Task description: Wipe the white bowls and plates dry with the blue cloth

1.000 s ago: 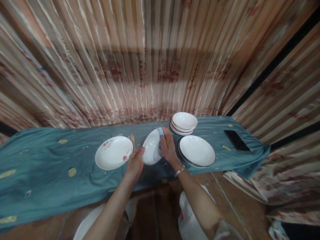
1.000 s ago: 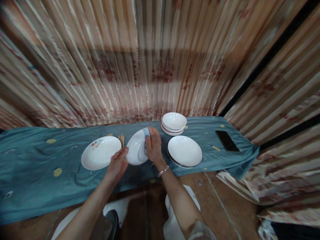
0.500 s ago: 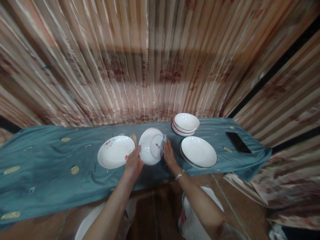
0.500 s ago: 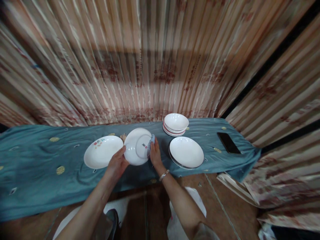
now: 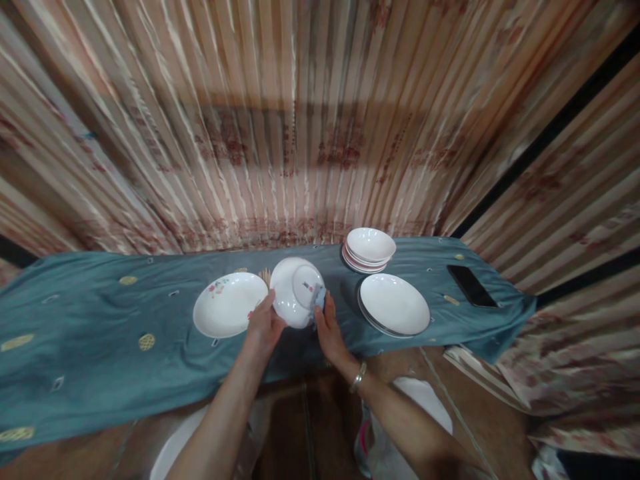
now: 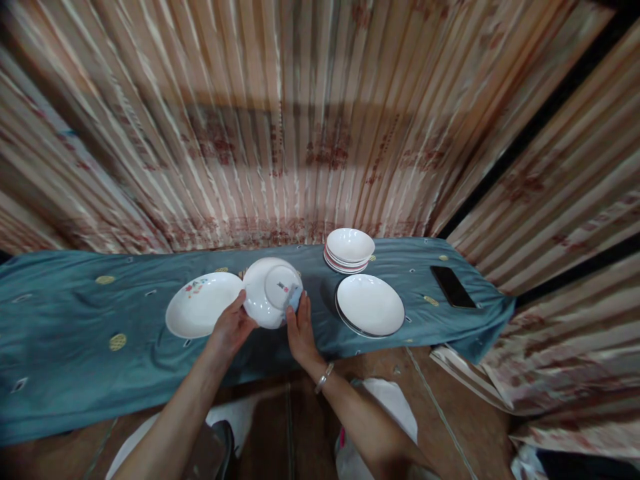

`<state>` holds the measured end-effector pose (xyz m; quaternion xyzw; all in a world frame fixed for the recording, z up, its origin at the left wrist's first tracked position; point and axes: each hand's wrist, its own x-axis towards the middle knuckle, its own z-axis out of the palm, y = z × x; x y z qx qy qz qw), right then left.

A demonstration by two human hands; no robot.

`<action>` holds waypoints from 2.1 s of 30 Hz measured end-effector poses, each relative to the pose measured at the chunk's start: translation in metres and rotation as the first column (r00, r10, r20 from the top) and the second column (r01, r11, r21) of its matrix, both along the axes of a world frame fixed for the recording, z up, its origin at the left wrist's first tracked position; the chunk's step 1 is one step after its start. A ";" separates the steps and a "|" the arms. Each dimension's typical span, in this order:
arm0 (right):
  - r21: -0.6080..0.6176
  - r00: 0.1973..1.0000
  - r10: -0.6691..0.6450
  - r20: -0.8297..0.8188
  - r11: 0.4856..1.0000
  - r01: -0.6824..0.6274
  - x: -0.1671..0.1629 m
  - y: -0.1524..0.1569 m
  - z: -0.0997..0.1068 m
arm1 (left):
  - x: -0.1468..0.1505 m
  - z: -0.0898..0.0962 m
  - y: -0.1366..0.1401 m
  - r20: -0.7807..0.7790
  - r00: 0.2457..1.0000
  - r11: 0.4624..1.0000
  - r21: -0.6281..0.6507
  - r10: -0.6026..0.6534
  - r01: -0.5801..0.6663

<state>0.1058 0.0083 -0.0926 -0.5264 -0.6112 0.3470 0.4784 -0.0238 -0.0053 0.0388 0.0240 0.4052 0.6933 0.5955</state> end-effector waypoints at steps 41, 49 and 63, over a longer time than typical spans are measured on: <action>0.437 0.890 0.112 0.442 0.840 -0.323 -0.002 -0.013 0.086 | 0.009 -0.010 -0.016 -0.406 0.901 0.964 0.139 -0.155 0.228; 0.317 0.954 0.150 0.261 0.920 -0.231 0.001 0.012 0.078 | 0.004 -0.022 -0.017 -0.480 0.855 0.937 0.166 -0.195 0.307; 0.255 0.966 0.131 0.225 0.948 -0.188 0.015 -0.007 0.050 | 0.004 -0.016 -0.018 -0.441 0.884 0.962 0.134 -0.155 0.236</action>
